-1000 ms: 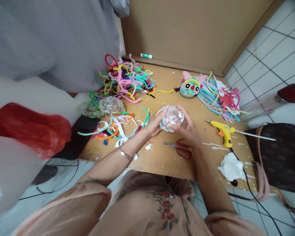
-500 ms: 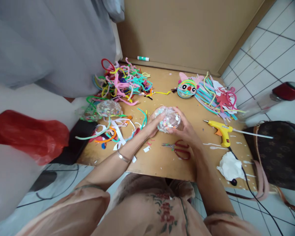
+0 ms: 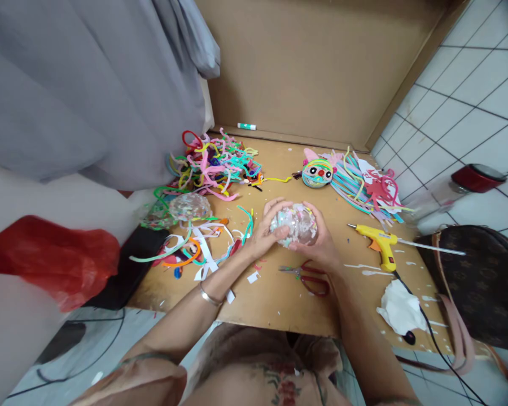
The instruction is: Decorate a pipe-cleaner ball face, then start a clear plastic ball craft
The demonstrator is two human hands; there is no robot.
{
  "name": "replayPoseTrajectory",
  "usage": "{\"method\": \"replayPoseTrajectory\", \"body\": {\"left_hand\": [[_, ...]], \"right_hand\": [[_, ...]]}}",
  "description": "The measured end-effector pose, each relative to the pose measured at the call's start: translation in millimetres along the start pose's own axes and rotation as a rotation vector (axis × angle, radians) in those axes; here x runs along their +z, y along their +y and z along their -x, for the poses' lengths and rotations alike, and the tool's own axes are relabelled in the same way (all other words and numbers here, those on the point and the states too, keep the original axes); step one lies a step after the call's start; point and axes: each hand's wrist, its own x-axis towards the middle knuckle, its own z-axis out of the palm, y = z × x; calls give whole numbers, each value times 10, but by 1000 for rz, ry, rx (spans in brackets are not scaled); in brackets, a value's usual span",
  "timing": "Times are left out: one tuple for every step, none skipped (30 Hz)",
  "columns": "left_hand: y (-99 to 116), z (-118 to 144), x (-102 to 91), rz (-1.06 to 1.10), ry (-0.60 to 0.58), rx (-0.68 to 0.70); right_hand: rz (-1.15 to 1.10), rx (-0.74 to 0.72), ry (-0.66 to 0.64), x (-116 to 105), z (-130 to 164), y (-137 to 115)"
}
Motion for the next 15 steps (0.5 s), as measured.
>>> {"method": "replayPoseTrajectory", "body": {"left_hand": [[11,-7,-3,-3,11,14],[17,-12,-4,3,23,26],[19,-17,-4,23,35,34],[17,-20,-1,57,48,41],[11,-21,3,104,60,43],[4,-21,8,157,71,41],[-3,-20,13,210,83,37],[-10,-19,18,256,96,33],[-16,-16,23,294,109,27],[-20,-14,26,325,121,19],[-23,-12,29,350,131,8],[-23,-11,30,374,139,-5],[-23,-11,31,397,146,-21],[-21,-13,31,417,151,-36],[-17,-16,31,432,156,-50]], "right_hand": [[17,-20,8,0,2,4],[38,-40,14,-5,3,7],[70,-64,19,-14,3,8],[112,-96,26,-27,0,8],[162,-134,33,-41,-6,7],[211,-172,39,-56,-13,6],[254,-207,40,-71,-21,5],[286,-237,39,-85,-30,4],[306,-261,38,-96,-38,5],[318,-278,38,-107,-44,6],[327,-291,38,-116,-48,8],[336,-299,36,-124,-51,9],[346,-304,31,-132,-51,10],[356,-305,21,-140,-50,10],[366,-303,8,-148,-47,9]]}}
